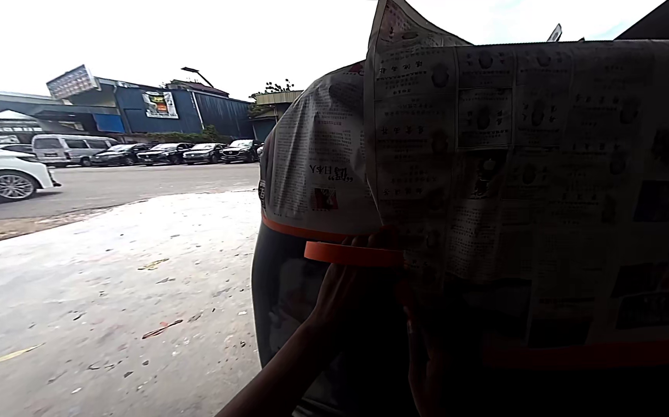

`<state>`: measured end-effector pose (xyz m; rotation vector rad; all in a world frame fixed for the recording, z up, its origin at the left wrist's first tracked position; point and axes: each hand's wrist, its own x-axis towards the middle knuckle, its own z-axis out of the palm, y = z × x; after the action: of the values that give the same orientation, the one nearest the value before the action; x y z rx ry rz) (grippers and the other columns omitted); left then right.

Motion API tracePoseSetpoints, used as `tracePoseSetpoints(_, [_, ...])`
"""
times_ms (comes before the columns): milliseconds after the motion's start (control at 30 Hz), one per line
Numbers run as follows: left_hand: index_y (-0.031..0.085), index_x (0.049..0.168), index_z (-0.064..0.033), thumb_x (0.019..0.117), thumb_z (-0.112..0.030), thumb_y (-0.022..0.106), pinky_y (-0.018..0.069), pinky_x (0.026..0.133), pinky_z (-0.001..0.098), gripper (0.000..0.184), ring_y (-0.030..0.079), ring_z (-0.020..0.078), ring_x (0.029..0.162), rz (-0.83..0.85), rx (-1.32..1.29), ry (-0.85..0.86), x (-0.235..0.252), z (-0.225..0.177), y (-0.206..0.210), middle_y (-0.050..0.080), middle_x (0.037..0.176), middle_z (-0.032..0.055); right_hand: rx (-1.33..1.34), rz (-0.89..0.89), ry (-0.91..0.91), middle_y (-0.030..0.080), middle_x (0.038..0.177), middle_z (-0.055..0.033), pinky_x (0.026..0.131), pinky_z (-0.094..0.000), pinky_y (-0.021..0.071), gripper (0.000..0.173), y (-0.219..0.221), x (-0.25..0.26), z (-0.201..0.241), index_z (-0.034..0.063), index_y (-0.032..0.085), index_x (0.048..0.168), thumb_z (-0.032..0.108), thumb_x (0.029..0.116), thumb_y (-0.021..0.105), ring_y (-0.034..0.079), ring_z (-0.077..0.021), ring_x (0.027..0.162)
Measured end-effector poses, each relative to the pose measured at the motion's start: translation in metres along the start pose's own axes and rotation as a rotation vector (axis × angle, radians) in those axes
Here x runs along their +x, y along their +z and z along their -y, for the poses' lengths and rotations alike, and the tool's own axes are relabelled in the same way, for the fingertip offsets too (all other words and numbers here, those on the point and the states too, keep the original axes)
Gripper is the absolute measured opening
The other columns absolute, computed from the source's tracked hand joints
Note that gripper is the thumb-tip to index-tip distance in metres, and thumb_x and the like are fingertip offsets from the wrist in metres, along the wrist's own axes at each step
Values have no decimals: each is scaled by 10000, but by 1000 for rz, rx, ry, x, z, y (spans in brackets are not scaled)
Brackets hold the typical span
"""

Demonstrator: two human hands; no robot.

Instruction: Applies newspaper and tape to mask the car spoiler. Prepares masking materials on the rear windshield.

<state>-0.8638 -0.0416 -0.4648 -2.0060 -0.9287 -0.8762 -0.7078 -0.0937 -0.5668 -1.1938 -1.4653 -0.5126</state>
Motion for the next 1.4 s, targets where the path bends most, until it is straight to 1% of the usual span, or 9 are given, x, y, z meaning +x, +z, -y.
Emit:
tracePoseSetpoints(167, [761,978,-250,980,-368,589,494,934,438,209,604,240,1146,38,-41,-22,0,3,1,650,1270,33,22,7,-40,716,906,11,743,-361,482,288,1,-1,-1,206,818,1091,252,980,557,642,-172,869])
tracePoseSetpoints(467, [761,939,-254,971,-345,604,483,912,435,184,607,231,1077,30,-2,-50,0,-1,0,647,1289,6,-21,48,2,708,890,12,710,-344,508,310,0,2,4,214,819,1086,244,968,534,650,-186,870])
tracePoseSetpoints(567, [767,953,-261,981,-372,595,487,934,427,207,603,225,1111,34,-6,-97,-4,-3,5,647,1289,-4,-46,59,36,699,875,12,691,-343,509,301,0,4,7,224,822,1061,243,955,540,649,-189,864])
tracePoseSetpoints(767, [777,947,-262,958,-407,641,466,956,453,199,612,235,1086,17,-31,-222,-7,-10,10,683,1130,12,-80,85,67,686,866,20,675,-348,489,314,1,7,10,240,820,1057,244,939,529,639,-187,856])
tracePoseSetpoints(933, [774,908,-261,899,-410,707,465,895,447,163,608,231,1034,-24,-14,-328,-4,-19,15,672,1087,10,-63,120,89,692,863,15,665,-362,499,313,-1,11,10,227,816,1046,244,943,520,646,-208,852])
tracePoseSetpoints(1133, [754,950,-217,780,-403,829,479,859,492,263,617,263,1004,22,-35,-471,7,-28,5,660,1038,32,-53,166,102,708,889,18,677,-374,514,309,-4,14,9,230,812,1044,266,949,520,657,-206,857])
tracePoseSetpoints(1300, [737,1027,-222,770,-406,840,488,886,514,332,612,277,1045,61,-55,-459,11,-26,0,646,1073,45,-73,255,96,709,914,31,717,-398,514,297,-7,18,9,225,801,1081,258,961,530,657,-211,907])
tracePoseSetpoints(1367, [741,1028,-216,759,-434,854,488,837,534,365,627,293,1011,49,-27,-434,10,-23,0,662,1039,59,-87,282,95,716,939,26,729,-411,518,295,-8,19,9,223,796,1090,253,965,531,662,-221,929])
tracePoseSetpoints(1400, [742,1049,-210,764,-447,855,482,858,543,387,621,306,1039,64,-15,-441,10,-23,-1,659,1069,70,-89,300,96,719,959,19,739,-423,524,296,-9,20,10,216,793,1099,245,967,530,665,-230,943])
